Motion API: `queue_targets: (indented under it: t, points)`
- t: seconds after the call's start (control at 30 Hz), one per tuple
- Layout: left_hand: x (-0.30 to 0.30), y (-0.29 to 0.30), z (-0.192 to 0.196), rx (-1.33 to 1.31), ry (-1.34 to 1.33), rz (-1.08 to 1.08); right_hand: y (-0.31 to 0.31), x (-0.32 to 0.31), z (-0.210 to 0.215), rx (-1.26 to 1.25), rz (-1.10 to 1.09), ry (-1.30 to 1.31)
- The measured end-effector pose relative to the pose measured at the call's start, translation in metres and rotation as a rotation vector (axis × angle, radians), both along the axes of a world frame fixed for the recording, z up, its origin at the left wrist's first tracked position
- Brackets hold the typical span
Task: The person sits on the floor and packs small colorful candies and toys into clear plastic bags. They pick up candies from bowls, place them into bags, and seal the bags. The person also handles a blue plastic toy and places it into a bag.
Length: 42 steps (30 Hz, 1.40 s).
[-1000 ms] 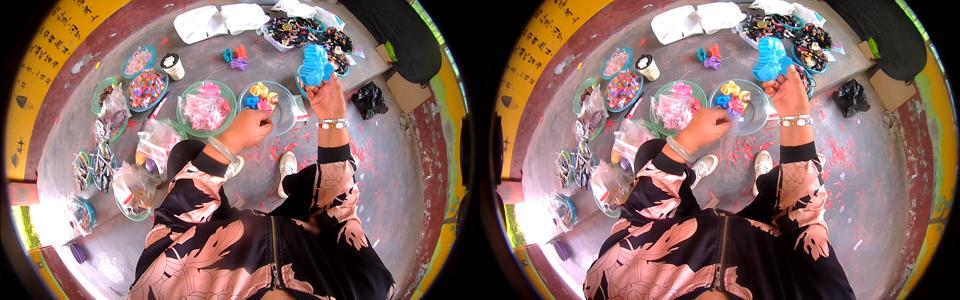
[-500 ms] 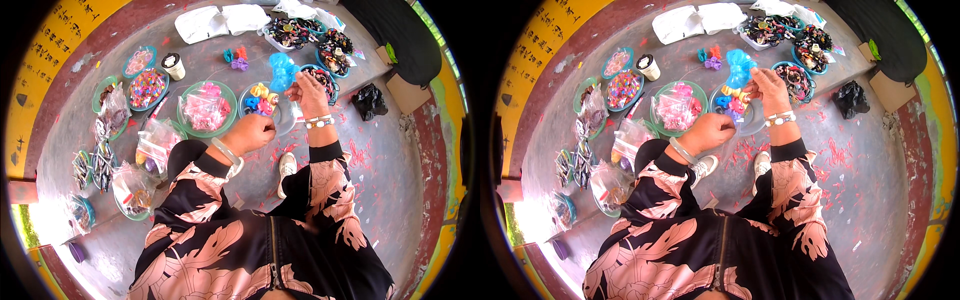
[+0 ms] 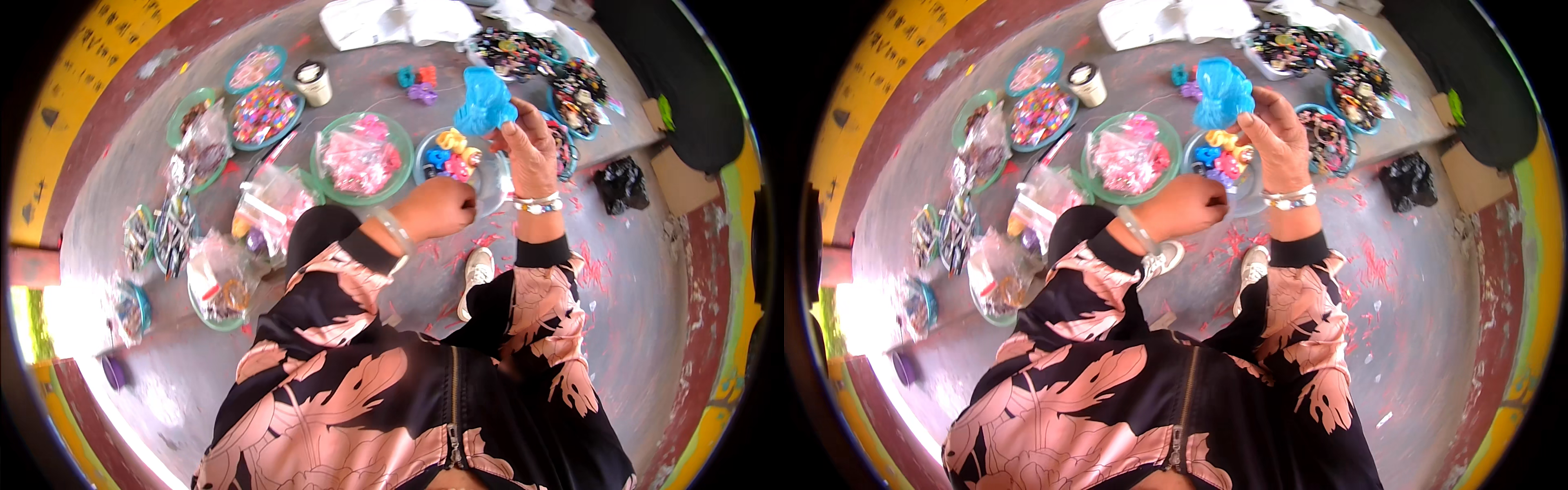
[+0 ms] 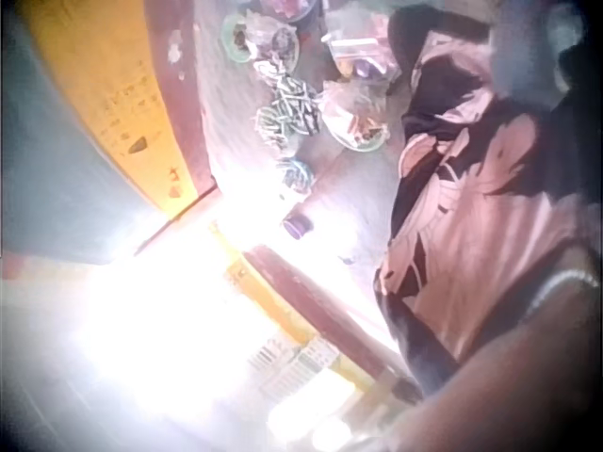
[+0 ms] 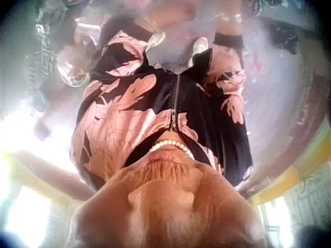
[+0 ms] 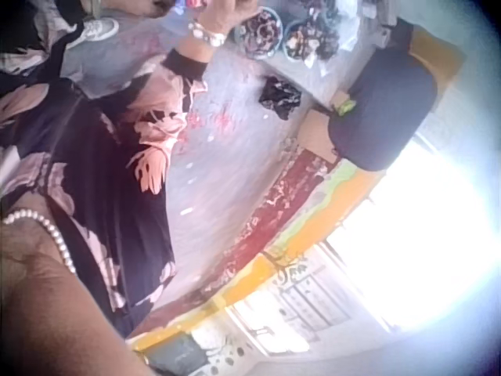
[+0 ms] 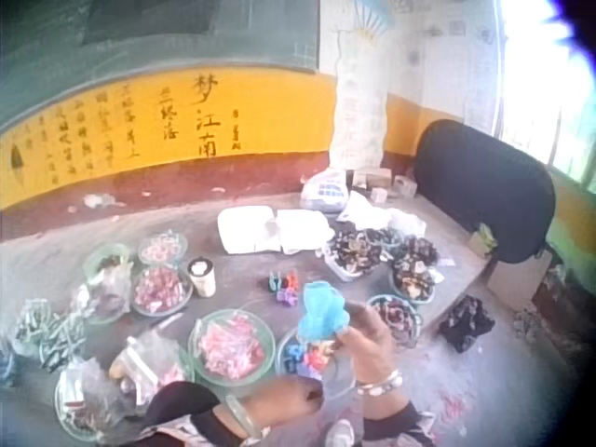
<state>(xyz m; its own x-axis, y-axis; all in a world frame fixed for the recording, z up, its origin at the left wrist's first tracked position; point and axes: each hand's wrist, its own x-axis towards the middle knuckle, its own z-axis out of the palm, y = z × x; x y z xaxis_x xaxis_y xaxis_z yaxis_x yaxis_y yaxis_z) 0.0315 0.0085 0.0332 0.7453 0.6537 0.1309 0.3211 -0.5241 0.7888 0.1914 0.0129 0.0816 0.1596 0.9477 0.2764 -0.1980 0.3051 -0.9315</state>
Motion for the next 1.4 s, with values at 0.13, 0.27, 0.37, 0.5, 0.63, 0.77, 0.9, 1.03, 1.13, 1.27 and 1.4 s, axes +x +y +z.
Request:
queue_targets:
  t: [0.13,0.27,0.37,0.5,0.63,0.77,0.9,1.03,1.13,1.27,1.4]
  points:
    - [0.0,-0.002,-0.006,0.029,0.024,-0.031,0.006,-0.003,-0.02,-0.257,-0.005,-0.341]
    - [0.006,-0.004,-0.01,0.052,0.044,-0.009,0.0,0.005,-0.022,-0.252,-0.027,-0.343]
    - [0.008,-0.005,-0.014,0.07,0.066,0.05,-0.007,0.011,-0.019,-0.238,-0.052,-0.283]
    - [0.008,-0.001,-0.012,0.078,0.088,0.255,-0.015,0.027,-0.026,-0.225,0.024,0.095]
    - [0.005,0.017,-0.007,-0.014,-0.129,0.467,-0.031,0.038,-0.031,-0.237,0.319,0.617]
    - [-0.01,0.027,0.0,-0.427,-0.414,0.523,-0.043,0.028,-0.02,-0.199,0.341,0.56]
    - [-0.006,0.02,0.011,-0.614,-0.483,0.546,-0.049,0.042,-0.012,-0.282,0.571,0.431]
    - [-0.002,0.015,0.015,-0.495,-0.465,0.492,-0.054,0.038,-0.01,-0.371,0.501,0.156]
    - [-0.001,0.018,0.005,-0.429,-0.428,0.467,-0.051,0.045,-0.014,-0.477,0.6,0.006]
    - [-0.002,0.024,-0.008,-0.485,-0.483,0.454,-0.053,0.036,-0.005,-0.48,0.577,-0.08]
    - [0.001,0.024,-0.008,-0.52,-0.494,0.438,-0.054,0.032,-0.012,-0.323,0.452,-0.119]
